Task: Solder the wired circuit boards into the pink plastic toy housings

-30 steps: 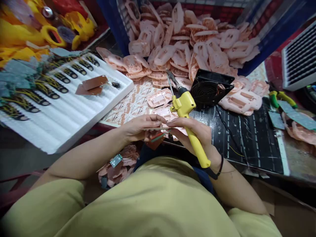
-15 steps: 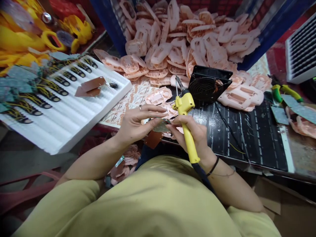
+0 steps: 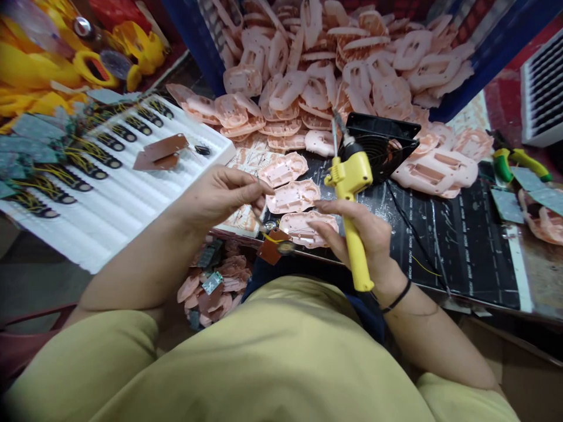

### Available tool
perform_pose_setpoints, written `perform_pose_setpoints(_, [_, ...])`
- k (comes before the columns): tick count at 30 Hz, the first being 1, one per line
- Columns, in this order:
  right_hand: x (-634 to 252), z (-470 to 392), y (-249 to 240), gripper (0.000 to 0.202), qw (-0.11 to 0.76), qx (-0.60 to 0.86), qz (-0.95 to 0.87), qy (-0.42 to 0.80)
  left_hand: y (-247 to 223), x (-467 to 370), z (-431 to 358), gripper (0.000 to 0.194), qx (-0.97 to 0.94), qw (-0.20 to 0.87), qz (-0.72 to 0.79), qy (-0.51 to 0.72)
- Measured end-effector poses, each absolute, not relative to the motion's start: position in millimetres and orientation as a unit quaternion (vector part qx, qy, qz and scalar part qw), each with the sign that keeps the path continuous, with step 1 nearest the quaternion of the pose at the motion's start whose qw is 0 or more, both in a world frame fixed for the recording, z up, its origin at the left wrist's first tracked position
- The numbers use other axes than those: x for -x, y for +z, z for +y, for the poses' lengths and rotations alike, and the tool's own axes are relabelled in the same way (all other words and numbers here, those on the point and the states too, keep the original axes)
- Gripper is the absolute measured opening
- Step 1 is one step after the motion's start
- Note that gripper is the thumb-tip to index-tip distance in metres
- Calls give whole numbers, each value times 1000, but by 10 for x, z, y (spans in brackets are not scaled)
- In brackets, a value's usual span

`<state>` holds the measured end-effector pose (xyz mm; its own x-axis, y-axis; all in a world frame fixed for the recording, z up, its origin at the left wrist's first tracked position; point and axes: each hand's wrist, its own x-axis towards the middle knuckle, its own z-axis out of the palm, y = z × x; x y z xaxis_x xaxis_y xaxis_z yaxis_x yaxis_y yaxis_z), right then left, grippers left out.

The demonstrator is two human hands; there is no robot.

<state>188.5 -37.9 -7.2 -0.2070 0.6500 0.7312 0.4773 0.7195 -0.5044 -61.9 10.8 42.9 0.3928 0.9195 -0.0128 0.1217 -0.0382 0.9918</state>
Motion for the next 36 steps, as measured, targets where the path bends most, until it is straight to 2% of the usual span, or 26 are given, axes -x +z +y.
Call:
perform_pose_setpoints(6, [-1947, 261, -355, 23, 407, 343, -845, 43, 427, 753, 341, 33, -691, 483, 440, 311])
perform_pose_setpoints(10, [-1859, 671, -615, 24, 343, 301, -887, 67, 313, 639, 424, 32, -685, 464, 442, 347])
perform_pose_setpoints(15, [-1818, 751, -721, 27, 279, 305, -907, 87, 270, 579, 482, 29, -684, 410, 461, 389])
perform_pose_setpoints(17, [-1841, 697, -694, 29, 259, 321, -908, 77, 227, 584, 511, 24, -707, 376, 470, 372])
perform_pose_setpoints(20, [-1886, 592, -643, 30, 239, 339, -908, 60, 125, 581, 558, 14, -774, 298, 482, 282])
perform_pose_setpoints(23, [-1920, 481, -608, 29, 248, 346, -903, 49, 32, 533, 596, 8, -829, 214, 493, 157])
perform_pose_setpoints(26, [-1953, 358, -532, 33, 282, 339, -897, 37, -26, 453, 615, 16, -850, 184, 489, 75])
perform_pose_setpoints(28, [-1986, 256, -424, 30, 313, 342, -886, 26, -49, 404, 618, 20, -855, 187, 481, 59])
perform_pose_setpoints(33, [-2146, -98, -79, 5, 400, 360, -843, -16, -96, 356, 619, 21, -856, 202, 472, 61])
perform_pose_setpoints(36, [-2335, -337, 2, 21, 408, 351, -842, -45, -116, 364, 619, 21, -864, 188, 465, 49])
